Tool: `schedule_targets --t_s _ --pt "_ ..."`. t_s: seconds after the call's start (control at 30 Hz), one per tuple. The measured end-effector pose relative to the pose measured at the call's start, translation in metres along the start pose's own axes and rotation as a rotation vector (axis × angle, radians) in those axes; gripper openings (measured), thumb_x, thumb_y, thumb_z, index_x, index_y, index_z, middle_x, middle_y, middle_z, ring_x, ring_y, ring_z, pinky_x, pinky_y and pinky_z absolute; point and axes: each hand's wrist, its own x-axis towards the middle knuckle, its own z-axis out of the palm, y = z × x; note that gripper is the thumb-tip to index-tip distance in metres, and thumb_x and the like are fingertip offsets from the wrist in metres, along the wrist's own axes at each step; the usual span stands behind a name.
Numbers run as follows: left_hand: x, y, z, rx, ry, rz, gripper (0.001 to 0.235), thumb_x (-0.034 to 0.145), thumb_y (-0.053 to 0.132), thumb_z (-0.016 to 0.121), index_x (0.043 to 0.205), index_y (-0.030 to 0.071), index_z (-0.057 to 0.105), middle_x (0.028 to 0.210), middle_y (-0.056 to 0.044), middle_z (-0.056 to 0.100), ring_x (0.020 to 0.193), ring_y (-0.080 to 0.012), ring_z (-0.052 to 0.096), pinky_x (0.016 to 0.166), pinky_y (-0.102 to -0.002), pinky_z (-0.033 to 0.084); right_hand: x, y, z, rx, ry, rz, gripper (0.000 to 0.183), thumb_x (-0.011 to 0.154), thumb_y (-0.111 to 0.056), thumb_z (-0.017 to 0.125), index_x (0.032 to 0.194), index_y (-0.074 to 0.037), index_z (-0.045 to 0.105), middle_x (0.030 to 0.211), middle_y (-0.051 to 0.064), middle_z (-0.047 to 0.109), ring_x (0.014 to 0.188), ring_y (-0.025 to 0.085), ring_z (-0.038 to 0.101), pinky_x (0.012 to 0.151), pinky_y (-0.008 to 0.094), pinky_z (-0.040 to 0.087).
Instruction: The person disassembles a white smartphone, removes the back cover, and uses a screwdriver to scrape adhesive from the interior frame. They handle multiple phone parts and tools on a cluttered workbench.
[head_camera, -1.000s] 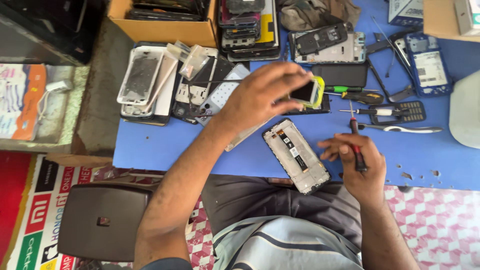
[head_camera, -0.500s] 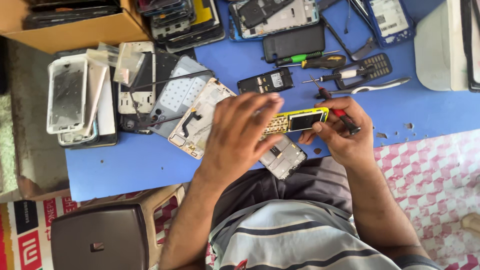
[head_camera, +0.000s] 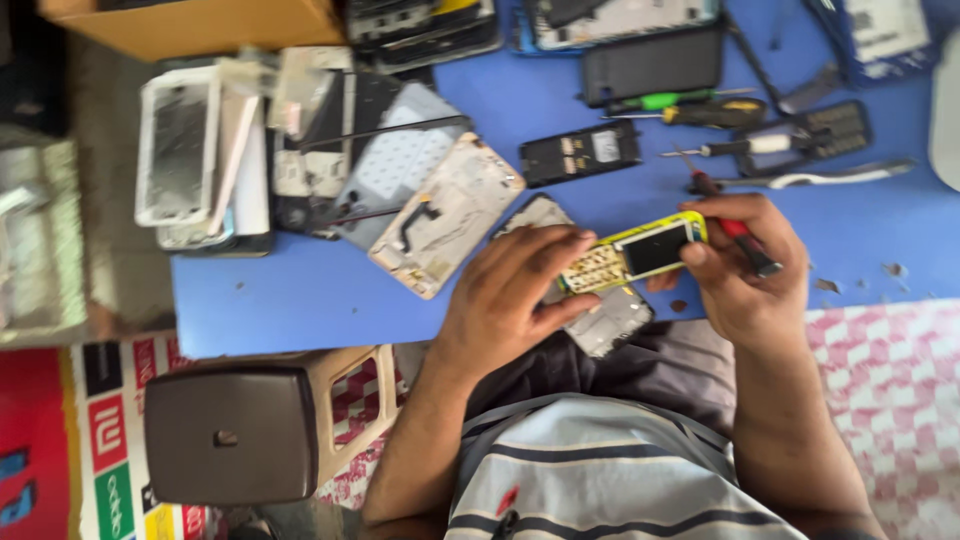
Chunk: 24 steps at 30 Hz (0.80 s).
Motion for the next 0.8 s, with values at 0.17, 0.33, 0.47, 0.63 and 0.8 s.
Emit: schedule_targets --t_s 0.17,0.33,0.47,0.63,0.8 --pt "-0.005 0.004 0.002 0.12 -0.007 0.054 0.07 0.088 0.03 0.084 0.145 0.012 0.049 0.138 -0.003 0.058 0.119 -0.0223 0.063 0.1 -0.042 0.052 -0.002 -0.01 0.007 -0.313 -0.018 -0.005 0.034 0.1 0.006 0.066 0.132 0.008 0.057 0.094 0.015 0.07 0.078 0.018 0.072 0.072 0.028 0.061" --pt "-0.017 0.006 0.009 0.294 0.02 0.119 0.058 0.102 0.024 0.08 0.151 0.027 0.048 0.133 -0.001 0.057 0.112 -0.0163 0.064 0.095 -0.034 0.051 -0.009 -0.009 0.005 -0.551 0.003 0.065 0.039 0.092 0.009 0.073 0.129 0.011 0.061 0.094 0.014 0.067 0.073 0.015 0.061 0.069 0.025 0.049" --pt "-0.019 0.007 0.011 0.293 0.094 0.134 0.056 0.104 0.02 0.074 0.151 0.031 0.045 0.129 -0.003 0.056 0.109 -0.0168 0.065 0.096 -0.034 0.051 -0.005 -0.008 0.009 -0.401 -0.042 -0.014 0.034 0.097 0.0 0.07 0.128 0.01 0.06 0.093 0.017 0.068 0.074 0.018 0.065 0.072 0.029 0.053" --pt "-0.032 -0.017 0.012 0.167 0.001 -0.007 0.061 0.102 0.02 0.074 0.153 0.025 0.041 0.127 -0.012 0.058 0.094 -0.0164 0.064 0.085 -0.034 0.057 0.002 -0.006 0.013 -0.189 -0.103 -0.071 0.03 0.107 -0.012 0.061 0.128 0.009 0.054 0.096 0.024 0.071 0.074 0.025 0.072 0.073 0.034 0.06" --pt "-0.039 -0.057 -0.024 0.476 0.155 -0.072 0.066 0.107 0.008 0.07 0.159 0.022 0.032 0.132 -0.021 0.056 0.107 -0.0254 0.063 0.087 -0.037 0.058 0.002 -0.004 0.01 -0.217 -0.074 -0.064 0.024 0.114 -0.011 0.057 0.124 0.01 0.052 0.095 0.029 0.07 0.073 0.029 0.071 0.072 0.035 0.059"
